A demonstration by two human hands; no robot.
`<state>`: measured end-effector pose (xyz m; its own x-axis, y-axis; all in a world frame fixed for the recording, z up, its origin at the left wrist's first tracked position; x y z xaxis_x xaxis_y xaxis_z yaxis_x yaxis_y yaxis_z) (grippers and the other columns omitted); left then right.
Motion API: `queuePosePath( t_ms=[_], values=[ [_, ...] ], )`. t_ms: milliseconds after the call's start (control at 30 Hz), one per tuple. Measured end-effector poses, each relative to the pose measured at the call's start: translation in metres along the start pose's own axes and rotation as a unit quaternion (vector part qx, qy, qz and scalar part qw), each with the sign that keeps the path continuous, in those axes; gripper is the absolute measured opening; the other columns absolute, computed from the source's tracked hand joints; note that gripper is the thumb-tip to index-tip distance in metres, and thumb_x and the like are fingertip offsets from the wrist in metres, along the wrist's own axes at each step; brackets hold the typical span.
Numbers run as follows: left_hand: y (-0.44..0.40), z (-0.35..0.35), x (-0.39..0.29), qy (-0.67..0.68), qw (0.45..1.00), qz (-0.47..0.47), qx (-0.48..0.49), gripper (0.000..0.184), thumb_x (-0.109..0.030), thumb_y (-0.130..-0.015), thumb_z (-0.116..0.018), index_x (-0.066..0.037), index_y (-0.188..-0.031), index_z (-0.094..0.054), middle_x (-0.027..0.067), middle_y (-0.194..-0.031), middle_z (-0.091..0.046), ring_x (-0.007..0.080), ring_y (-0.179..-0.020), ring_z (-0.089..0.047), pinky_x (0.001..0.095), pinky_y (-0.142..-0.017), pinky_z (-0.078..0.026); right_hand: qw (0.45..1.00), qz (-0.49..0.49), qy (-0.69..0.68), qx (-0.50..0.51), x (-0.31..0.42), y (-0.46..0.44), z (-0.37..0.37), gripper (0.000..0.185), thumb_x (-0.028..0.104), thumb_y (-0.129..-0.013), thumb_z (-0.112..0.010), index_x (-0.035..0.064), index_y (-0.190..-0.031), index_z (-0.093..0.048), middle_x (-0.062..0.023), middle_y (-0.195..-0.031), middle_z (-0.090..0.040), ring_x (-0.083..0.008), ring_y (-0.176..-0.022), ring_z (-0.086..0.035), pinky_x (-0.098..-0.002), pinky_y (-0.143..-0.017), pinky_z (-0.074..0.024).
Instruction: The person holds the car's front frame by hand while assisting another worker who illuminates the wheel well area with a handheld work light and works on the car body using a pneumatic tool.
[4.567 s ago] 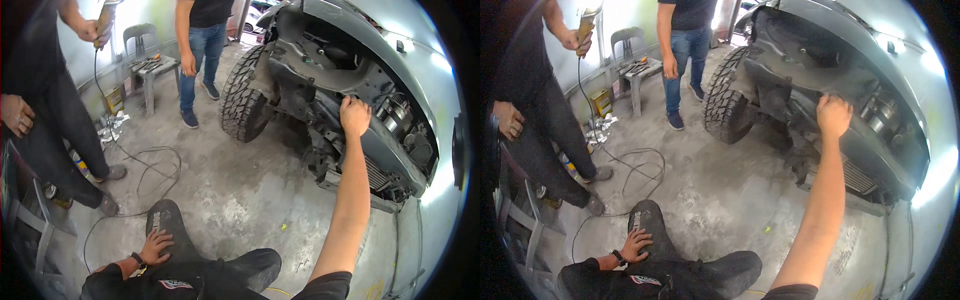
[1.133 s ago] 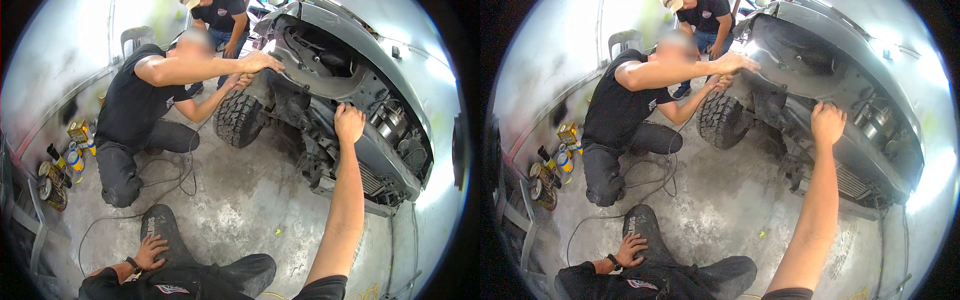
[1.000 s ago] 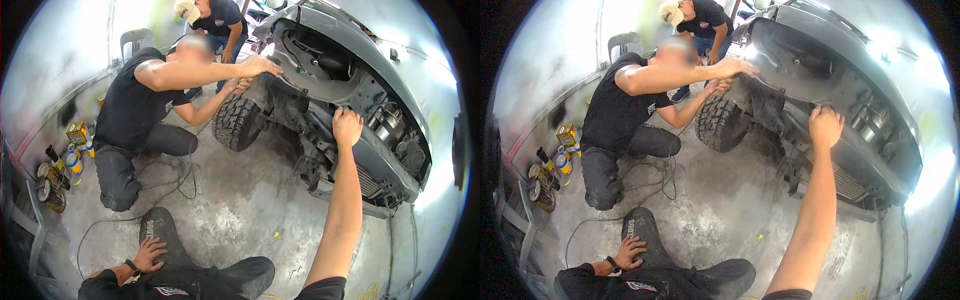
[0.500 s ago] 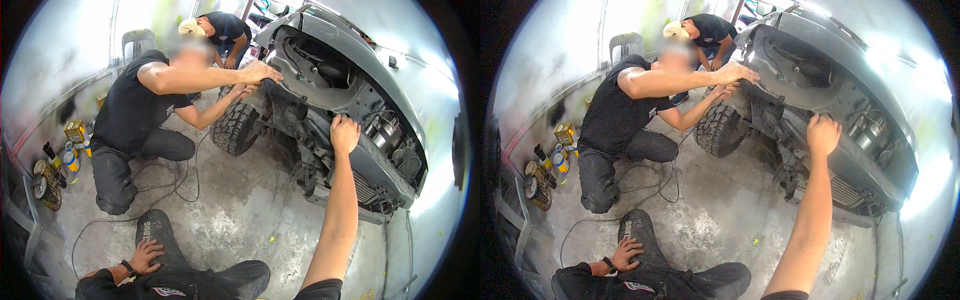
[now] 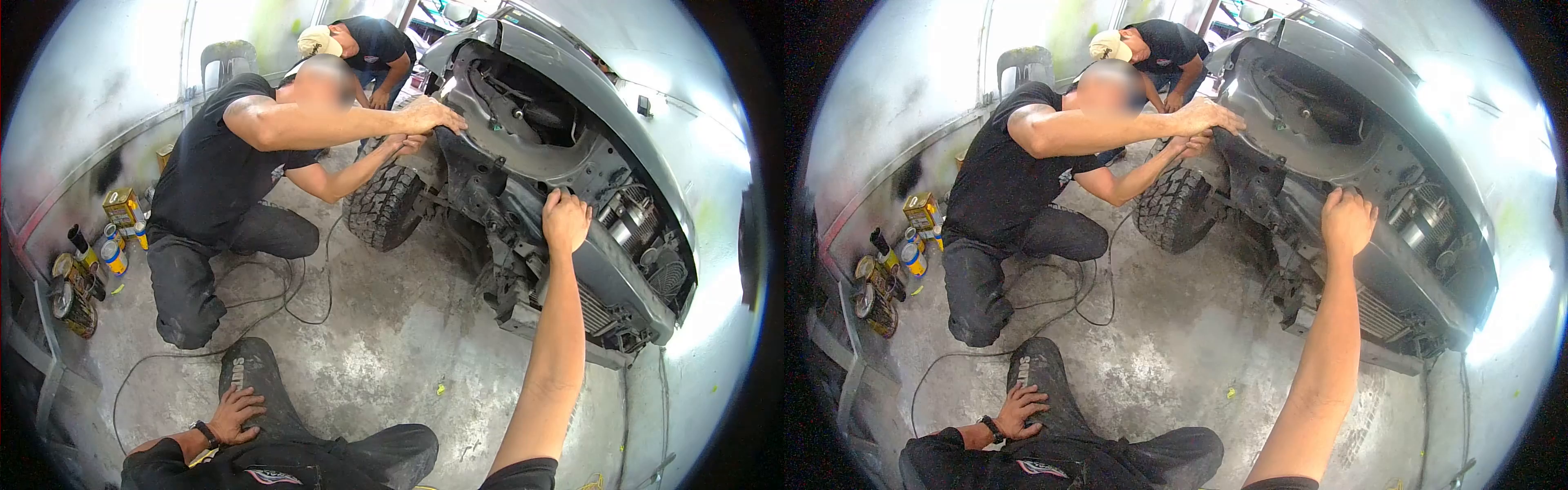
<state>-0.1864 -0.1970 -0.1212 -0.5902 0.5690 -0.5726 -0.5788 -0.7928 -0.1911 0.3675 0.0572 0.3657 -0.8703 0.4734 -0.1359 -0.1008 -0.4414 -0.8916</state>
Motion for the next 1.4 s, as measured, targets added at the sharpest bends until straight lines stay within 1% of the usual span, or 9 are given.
queuePosePath(
  t_ms=[200,400,800,1100,1400],
  values=[
    [0.0002,-0.0039,0.0032,-0.003,1.000,-0.006,0.000,0.051,-0.044,-0.087,-0.066,-0.017,-0.130,-0.065,0.0080,-0.146,-0.054,0.0342,-0.145,-0.037,0.0653,-0.120,-0.018,1.000,0.000,0.004,0.013,0.0006,0.0000,0.0011,0.044,0.035,-0.102,-0.046,0.0039,-0.098,-0.077,-0.0143,-0.106,-0.074,-0.0338,-0.110,-0.066,-0.0511,-0.111,-0.0425],
    [-0.0010,-0.0028,0.0017,0.003,1.000,-0.001,0.004,0.050,-0.044,-0.086,-0.067,-0.017,-0.129,-0.065,0.0079,-0.146,-0.054,0.0344,-0.145,-0.037,0.0650,-0.120,-0.018,1.000,0.002,-0.008,0.002,0.0009,-0.0002,0.0026,0.044,0.035,-0.102,-0.046,0.0037,-0.097,-0.078,-0.0147,-0.104,-0.075,-0.0344,-0.109,-0.066,-0.0511,-0.111,-0.0425],
    [0.0011,0.0011,0.0011,-0.009,1.000,0.005,-0.002,0.050,-0.043,-0.086,-0.066,-0.016,-0.128,-0.065,0.0093,-0.145,-0.054,0.0357,-0.144,-0.039,0.0654,-0.119,-0.020,1.000,-0.005,-0.013,0.008,-0.0014,0.0008,-0.0011,0.045,0.034,-0.102,-0.046,0.0029,-0.097,-0.078,-0.0147,-0.105,-0.074,-0.0340,-0.108,-0.066,-0.0504,-0.112,-0.0419],
    [0.0011,-0.0034,0.0003,-0.004,1.000,0.000,0.005,0.051,-0.045,-0.087,-0.066,-0.017,-0.130,-0.064,0.0092,-0.146,-0.053,0.0360,-0.145,-0.037,0.0659,-0.120,-0.019,1.000,-0.005,-0.007,0.013,-0.0013,0.0005,-0.0004,0.043,0.033,-0.101,-0.046,0.0034,-0.098,-0.078,-0.0141,-0.104,-0.074,-0.0341,-0.107,-0.066,-0.0503,-0.112,-0.0424],
    [0.0027,-0.0027,0.0022,-0.004,1.000,-0.003,0.001,0.052,-0.044,-0.086,-0.066,-0.017,-0.129,-0.064,0.0086,-0.146,-0.054,0.0356,-0.145,-0.038,0.0654,-0.119,-0.019,1.000,0.000,-0.007,-0.004,0.0012,0.0016,0.0048,0.043,0.034,-0.101,-0.047,0.0040,-0.096,-0.078,-0.0141,-0.104,-0.074,-0.0340,-0.107,-0.066,-0.0501,-0.111,-0.0430]
  ],
)
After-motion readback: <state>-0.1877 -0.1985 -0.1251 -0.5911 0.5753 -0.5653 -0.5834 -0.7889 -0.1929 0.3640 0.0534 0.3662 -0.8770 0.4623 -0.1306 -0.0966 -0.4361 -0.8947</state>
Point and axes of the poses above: each hand's wrist, its own y-axis away from the middle knuckle, its own z-axis out of the back of the hand, x = y × z, the point moved 8 cm from there along -y, towards the middle knuckle
